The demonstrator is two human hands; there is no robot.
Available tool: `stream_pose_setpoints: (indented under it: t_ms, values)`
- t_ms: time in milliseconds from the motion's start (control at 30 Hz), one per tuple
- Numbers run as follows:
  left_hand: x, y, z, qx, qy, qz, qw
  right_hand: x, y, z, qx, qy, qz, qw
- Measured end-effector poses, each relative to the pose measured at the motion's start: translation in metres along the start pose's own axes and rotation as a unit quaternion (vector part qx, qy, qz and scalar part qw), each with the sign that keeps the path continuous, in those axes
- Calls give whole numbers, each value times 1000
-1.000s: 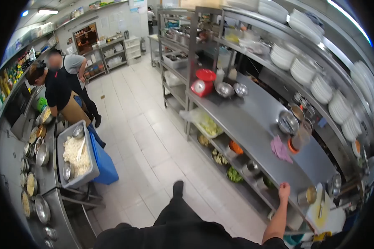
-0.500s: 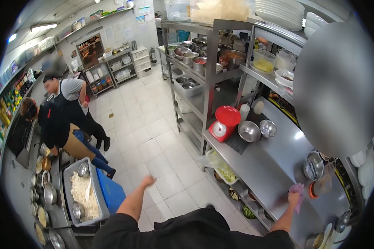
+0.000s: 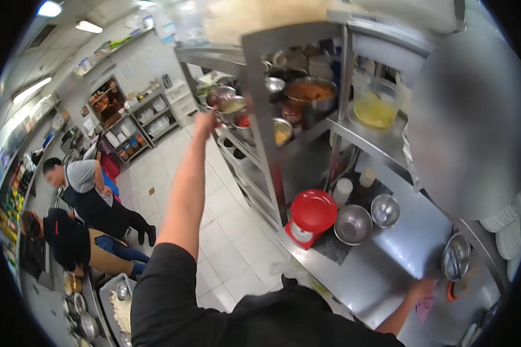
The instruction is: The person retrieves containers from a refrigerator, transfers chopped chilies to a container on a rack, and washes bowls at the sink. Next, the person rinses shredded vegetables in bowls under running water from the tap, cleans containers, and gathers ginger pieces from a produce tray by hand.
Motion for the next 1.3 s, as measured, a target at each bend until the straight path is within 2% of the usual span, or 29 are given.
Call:
stream_pose_setpoints:
  t_ms: [33,67,100,133,167,200,233,300,400,433,500,567,633,667,733,767,833,900,933,1000,1033,1100,1133,1200,1233,1300]
  values:
    - [-32,-7,-1,-115,-8,-12,993,-14,-14,-22,-70,-44,27,996]
    - [-51,-12,7,-149,-106,11,983,-15,-28,-44,-201,33,116,972]
    - [-74,-39,11,-74,-165,-93,979,5,-61,-12,-397,-9,105,912]
    - [-94,-64,14,14,-238,-183,954,-15,-72,-77,-240,12,271,932]
    - [-102,-54,12,49,-243,-83,965,-14,-106,-59,-382,-33,216,898]
    - [-109,-44,11,88,-236,18,968,-7,-145,-1,-420,-209,116,875]
    - [-150,-66,16,138,-212,58,966,6,-174,37,-482,-237,108,837]
    - [-124,-36,16,33,-232,-18,972,16,-206,36,-489,-284,101,818]
    - [-132,-28,14,38,-219,-16,975,30,-245,56,-501,-349,92,786]
    - [-133,-27,14,49,-215,-8,975,34,-250,57,-501,-348,90,788]
    - [-135,-27,16,73,-204,10,976,40,-261,54,-479,-299,153,811]
    - [-142,-27,20,91,-191,24,977,46,-266,41,-500,-266,145,811]
    - [-155,-31,27,100,-172,31,979,42,-266,34,-542,-280,71,789]
    - [-164,-34,31,101,-162,33,981,37,-262,38,-547,-273,69,788]
    - [-170,-28,43,101,-148,34,983,23,-251,49,-541,-131,-31,830]
    - [-161,-26,54,32,-165,-55,984,11,-247,46,-544,-125,-37,829]
    - [-117,7,52,113,-90,46,988,-26,-242,29,-518,30,-22,854]
    - [-99,16,70,75,-79,53,993,-64,-250,4,-470,-143,5,871]
    - [-75,26,76,78,-80,48,993,-70,-248,9,-474,-138,4,870]
    - [-14,45,87,76,29,78,994,-72,-254,30,-431,-149,42,889]
    - [-5,39,104,80,31,73,994,-71,-254,41,-436,-145,43,887]
    - [4,17,139,31,-3,107,994,-70,-250,62,-421,-74,76,901]
    - [21,11,149,34,-1,101,994,-77,-247,63,-488,-71,86,866]
    - [64,-4,169,-2,13,138,990,-68,-223,71,-526,-73,66,844]
    - [118,3,169,20,11,92,995,-62,-207,73,-559,-77,45,824]
    - [162,-18,181,-29,44,123,991,-29,-154,74,-684,-104,-2,722]
Point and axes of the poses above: each hand's wrist, its own x-axis away from the middle knuckle, its own z-axis out of the back of the hand, y = z × x, the point moved 1 cm from there along -x, towards the middle knuckle, and after that the axes turned 7 degrees about -x, right-handed, at the moved point
